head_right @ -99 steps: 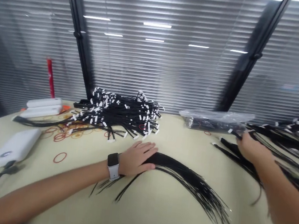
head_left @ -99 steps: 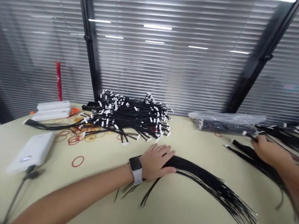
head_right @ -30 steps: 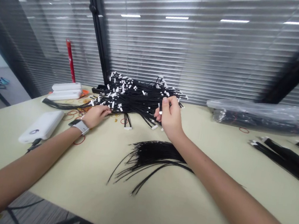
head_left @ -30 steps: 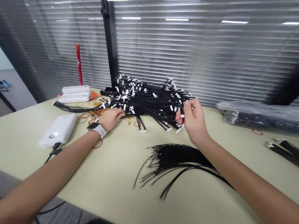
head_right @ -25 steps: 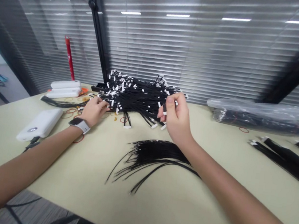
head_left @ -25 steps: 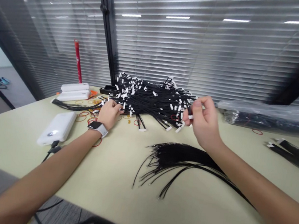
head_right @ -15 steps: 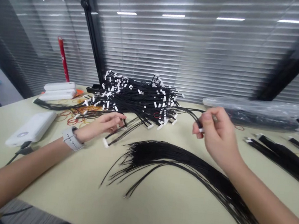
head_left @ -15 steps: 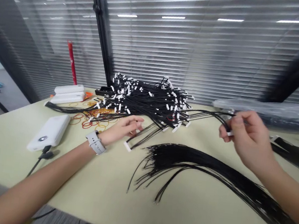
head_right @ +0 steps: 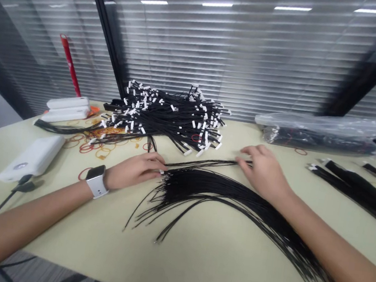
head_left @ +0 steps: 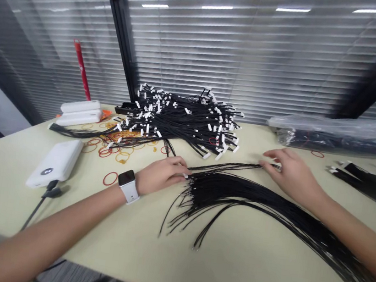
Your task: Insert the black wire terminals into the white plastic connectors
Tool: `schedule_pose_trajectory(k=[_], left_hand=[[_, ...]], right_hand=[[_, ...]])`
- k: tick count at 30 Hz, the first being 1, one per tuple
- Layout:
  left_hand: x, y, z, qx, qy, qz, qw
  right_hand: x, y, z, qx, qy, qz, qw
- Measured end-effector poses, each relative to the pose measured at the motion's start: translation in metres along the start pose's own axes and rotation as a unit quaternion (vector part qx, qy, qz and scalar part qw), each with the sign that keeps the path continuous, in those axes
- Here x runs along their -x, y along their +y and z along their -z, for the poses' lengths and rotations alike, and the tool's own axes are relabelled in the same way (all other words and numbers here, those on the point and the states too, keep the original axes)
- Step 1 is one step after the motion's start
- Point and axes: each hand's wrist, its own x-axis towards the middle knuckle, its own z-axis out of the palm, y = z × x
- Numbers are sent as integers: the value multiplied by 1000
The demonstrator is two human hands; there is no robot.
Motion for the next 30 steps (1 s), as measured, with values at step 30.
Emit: schedule_pose_trajectory(k=[30], left_hand=[[5, 42, -7, 152, 149, 117, 970]], right_hand=[[48, -104, -33, -117, -138, 198, 964]])
